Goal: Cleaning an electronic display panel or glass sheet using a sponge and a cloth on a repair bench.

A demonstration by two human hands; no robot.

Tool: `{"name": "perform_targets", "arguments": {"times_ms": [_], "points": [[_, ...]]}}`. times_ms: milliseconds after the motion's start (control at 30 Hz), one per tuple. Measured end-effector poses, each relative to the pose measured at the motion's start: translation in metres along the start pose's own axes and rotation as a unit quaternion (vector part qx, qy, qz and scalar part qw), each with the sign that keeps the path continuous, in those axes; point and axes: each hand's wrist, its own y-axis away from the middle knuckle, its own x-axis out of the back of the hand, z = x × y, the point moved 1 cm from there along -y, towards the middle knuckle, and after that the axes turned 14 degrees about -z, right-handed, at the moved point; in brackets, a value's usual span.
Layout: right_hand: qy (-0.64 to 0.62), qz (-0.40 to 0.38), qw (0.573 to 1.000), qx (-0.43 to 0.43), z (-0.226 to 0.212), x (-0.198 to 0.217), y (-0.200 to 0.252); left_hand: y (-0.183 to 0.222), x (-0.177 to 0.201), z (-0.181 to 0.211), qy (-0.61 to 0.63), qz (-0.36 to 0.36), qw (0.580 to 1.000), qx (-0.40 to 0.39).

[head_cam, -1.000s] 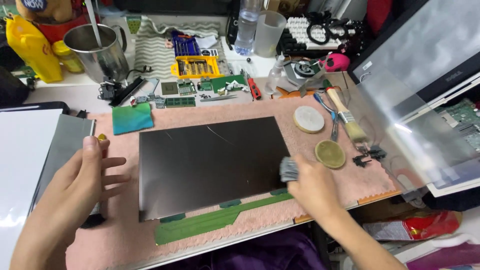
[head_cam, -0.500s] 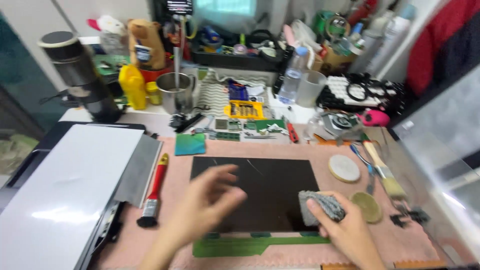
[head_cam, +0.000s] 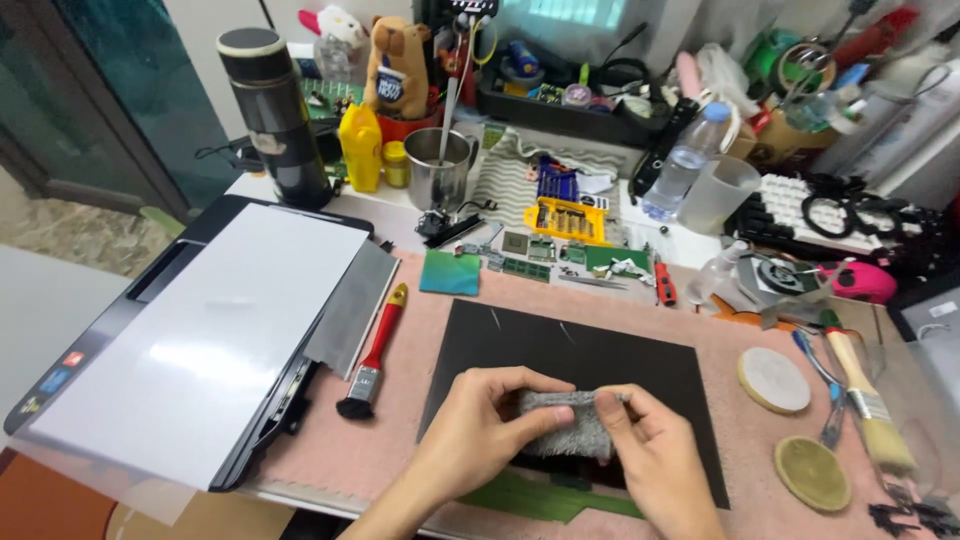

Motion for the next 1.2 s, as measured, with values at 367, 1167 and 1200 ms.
{"name": "perform_targets", "arguments": {"times_ms": [367,1167,1200], "points": [[-0.108,-0.015,0.993,0.046,-0.029,-0.018,-0.001,-0.011,0.0,-0.027,-0.031,0.117,0.982,-0.146],[-0.221,-0.075,0.957,0.172,0.0,-0.068,-0.004,-0.022,-0.04,-0.049,0.31,0.233,0.915,-0.112],[-0.177,-0.041,0.967,0.18,-0.022,-0.074,0.005,-0.022,-0.043,-0.051,0.35,0.213,0.906,-0.107]]}}
